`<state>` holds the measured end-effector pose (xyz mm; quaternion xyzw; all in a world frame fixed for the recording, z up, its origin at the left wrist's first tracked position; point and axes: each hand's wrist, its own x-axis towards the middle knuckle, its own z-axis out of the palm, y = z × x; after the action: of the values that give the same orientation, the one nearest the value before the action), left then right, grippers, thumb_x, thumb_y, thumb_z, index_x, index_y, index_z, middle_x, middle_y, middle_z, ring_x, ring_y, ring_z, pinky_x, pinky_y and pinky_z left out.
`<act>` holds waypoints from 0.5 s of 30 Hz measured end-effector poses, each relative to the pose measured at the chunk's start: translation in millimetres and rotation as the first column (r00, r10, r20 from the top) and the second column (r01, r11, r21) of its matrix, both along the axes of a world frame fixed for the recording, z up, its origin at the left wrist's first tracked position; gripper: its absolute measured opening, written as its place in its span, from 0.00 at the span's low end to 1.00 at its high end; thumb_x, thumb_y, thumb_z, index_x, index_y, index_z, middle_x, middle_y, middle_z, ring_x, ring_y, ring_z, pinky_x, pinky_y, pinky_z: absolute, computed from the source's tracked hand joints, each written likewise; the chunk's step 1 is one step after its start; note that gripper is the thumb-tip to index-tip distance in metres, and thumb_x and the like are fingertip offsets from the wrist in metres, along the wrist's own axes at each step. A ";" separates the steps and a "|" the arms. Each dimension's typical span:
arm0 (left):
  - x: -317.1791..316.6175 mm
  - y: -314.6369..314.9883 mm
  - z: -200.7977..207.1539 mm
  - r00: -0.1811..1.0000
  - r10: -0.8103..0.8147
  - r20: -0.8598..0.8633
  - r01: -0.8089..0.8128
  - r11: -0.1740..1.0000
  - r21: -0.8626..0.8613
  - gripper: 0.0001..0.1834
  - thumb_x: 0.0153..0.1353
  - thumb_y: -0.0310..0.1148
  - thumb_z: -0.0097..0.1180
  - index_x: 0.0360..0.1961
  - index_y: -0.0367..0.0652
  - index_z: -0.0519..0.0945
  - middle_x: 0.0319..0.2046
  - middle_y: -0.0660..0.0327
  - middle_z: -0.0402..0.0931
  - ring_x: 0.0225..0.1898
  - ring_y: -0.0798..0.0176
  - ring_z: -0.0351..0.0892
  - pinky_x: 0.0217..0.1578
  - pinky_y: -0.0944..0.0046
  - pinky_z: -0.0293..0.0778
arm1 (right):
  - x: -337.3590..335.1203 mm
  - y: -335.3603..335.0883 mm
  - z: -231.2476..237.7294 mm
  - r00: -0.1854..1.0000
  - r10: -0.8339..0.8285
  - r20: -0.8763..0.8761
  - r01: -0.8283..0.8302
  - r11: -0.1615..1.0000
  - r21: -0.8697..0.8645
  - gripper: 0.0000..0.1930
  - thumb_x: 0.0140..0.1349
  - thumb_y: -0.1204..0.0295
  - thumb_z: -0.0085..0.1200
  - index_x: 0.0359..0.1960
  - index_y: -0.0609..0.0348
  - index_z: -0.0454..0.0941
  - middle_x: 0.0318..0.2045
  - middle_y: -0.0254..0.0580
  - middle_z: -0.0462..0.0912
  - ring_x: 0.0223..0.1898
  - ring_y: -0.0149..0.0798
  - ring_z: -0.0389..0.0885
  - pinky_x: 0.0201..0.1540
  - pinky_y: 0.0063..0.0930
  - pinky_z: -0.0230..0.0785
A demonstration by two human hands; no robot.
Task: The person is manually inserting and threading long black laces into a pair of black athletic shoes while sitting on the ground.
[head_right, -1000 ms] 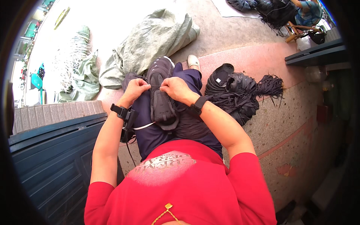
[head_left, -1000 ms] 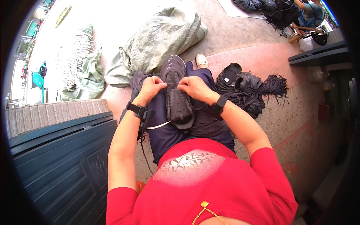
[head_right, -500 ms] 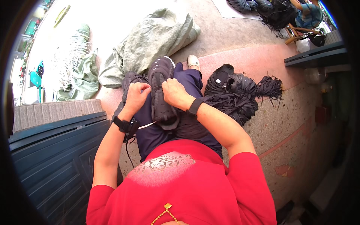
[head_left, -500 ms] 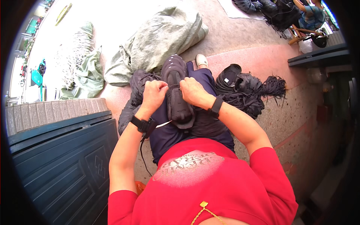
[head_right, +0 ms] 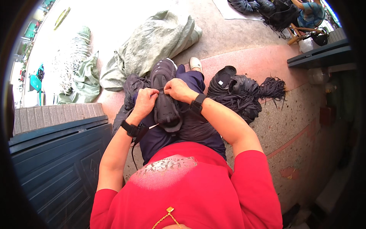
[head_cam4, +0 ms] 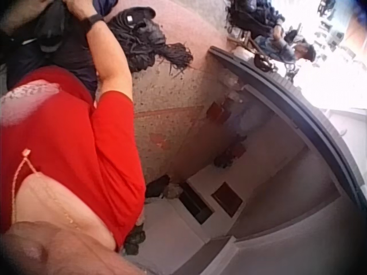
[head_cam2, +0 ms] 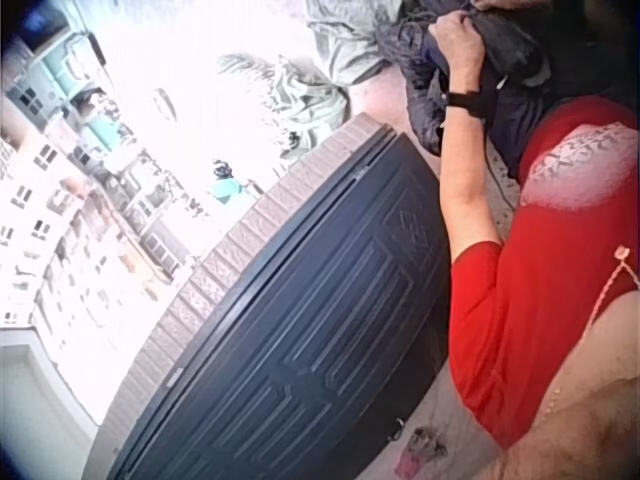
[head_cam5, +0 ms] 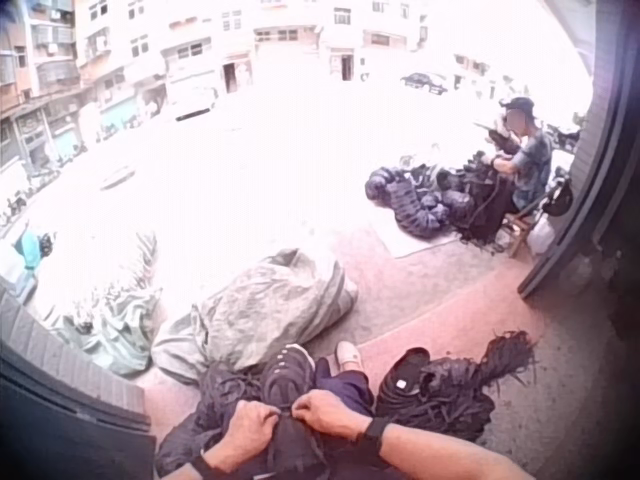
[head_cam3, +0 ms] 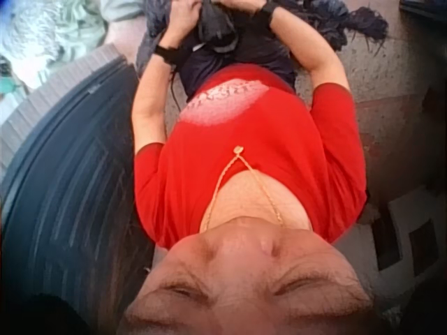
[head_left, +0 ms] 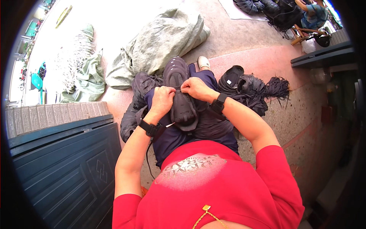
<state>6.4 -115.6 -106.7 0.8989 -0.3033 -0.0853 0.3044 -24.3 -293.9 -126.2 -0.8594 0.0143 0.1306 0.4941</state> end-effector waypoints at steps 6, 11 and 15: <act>-0.3 -1.0 0.2 0.999 0.001 -0.040 0.000 1.000 0.028 0.07 0.50 0.26 0.51 0.30 0.39 0.79 0.30 0.54 0.75 0.37 0.51 0.70 0.41 0.58 0.65 | -3.7 5.2 4.0 0.993 -0.110 0.036 0.108 0.993 0.042 0.08 0.45 0.73 0.56 0.28 0.64 0.78 0.23 0.46 0.80 0.26 0.36 0.79 0.32 0.26 0.69; 5.3 -2.6 -2.8 1.000 -0.010 -0.025 0.010 1.000 0.024 0.06 0.49 0.26 0.52 0.29 0.38 0.79 0.27 0.53 0.75 0.34 0.51 0.71 0.40 0.58 0.65 | -1.1 13.4 -0.5 0.985 -0.175 0.004 0.172 0.976 0.136 0.08 0.45 0.73 0.55 0.28 0.63 0.78 0.24 0.48 0.79 0.28 0.39 0.79 0.33 0.28 0.69; 11.8 -5.3 5.1 0.988 -0.038 -0.148 0.053 0.994 0.094 0.08 0.47 0.32 0.56 0.28 0.40 0.79 0.29 0.52 0.75 0.36 0.50 0.70 0.39 0.57 0.67 | -4.6 24.3 2.1 0.979 -0.080 0.187 0.073 0.996 0.047 0.07 0.50 0.75 0.48 0.31 0.61 0.76 0.29 0.53 0.78 0.36 0.52 0.76 0.39 0.37 0.67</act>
<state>18.2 -121.0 -101.6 0.8969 -0.2960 -0.1726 0.2794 -28.9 -269.6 -124.1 -0.8568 -0.0020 0.0297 0.5147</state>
